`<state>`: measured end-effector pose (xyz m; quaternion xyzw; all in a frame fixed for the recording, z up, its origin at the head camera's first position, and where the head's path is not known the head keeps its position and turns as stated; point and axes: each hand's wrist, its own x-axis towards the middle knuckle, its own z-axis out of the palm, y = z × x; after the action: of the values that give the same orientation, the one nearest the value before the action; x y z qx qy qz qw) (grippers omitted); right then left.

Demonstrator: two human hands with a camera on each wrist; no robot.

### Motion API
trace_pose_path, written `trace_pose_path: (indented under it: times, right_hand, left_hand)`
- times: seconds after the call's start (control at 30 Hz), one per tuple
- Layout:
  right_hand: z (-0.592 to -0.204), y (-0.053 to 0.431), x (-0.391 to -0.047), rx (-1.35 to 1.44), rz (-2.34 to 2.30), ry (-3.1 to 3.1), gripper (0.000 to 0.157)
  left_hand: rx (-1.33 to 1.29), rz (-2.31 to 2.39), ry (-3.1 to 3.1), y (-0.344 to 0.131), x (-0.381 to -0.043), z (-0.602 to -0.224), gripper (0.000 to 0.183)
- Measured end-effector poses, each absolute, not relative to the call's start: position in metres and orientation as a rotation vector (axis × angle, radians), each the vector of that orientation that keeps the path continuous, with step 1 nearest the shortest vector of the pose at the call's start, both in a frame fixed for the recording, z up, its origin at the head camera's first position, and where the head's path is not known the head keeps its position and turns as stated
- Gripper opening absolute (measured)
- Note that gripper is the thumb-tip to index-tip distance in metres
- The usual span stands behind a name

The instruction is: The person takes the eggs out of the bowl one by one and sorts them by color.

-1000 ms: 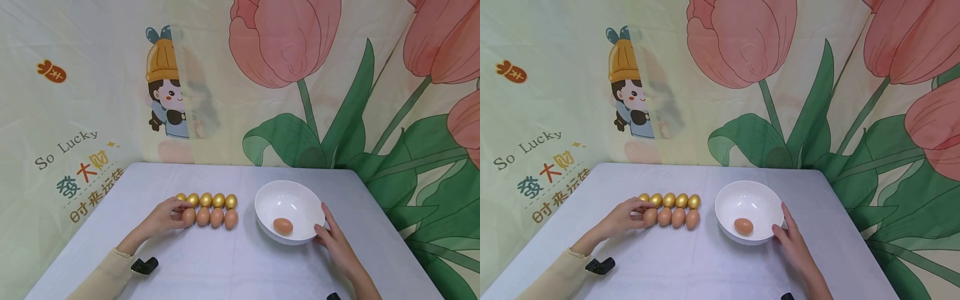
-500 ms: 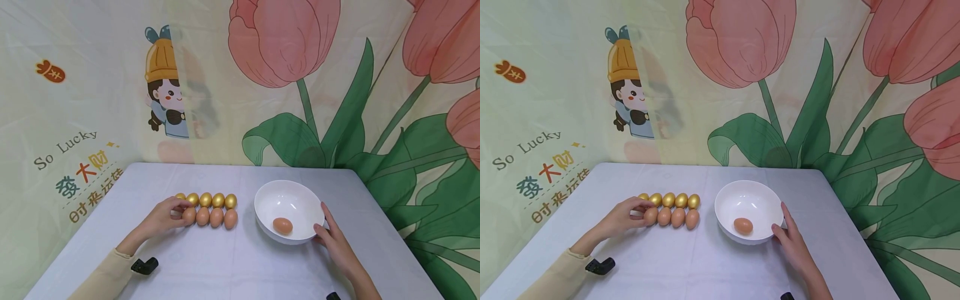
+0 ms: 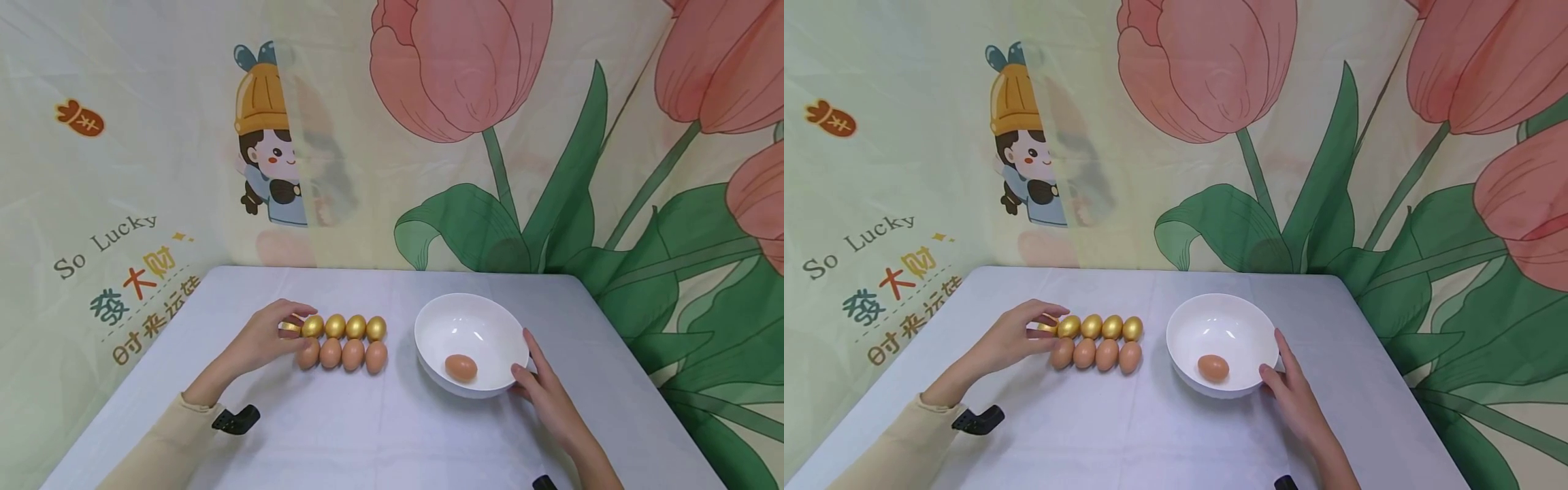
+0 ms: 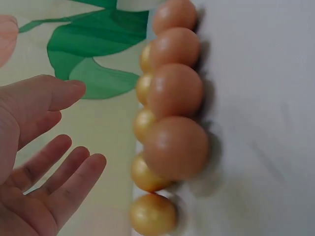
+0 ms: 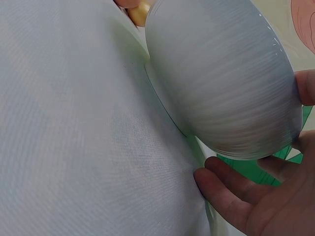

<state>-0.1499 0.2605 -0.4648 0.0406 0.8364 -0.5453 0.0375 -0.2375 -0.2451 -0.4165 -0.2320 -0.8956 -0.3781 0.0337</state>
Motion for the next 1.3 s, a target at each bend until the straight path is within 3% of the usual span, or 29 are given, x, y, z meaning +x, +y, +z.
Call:
trace_pose_path:
  times: [0.5,1.3]
  right_hand:
    - [-0.464,0.260,-0.151,0.144,-1.674,2.547,0.080]
    - [-0.462,0.259,-0.150,0.148,-1.663,2.550,0.080]
  left_hand:
    - [-0.940,-1.320,-2.733,-0.161,-0.242,-0.366,0.057]
    - [-1.080,-1.353,-2.775,-0.077,-0.244,-0.363,0.059]
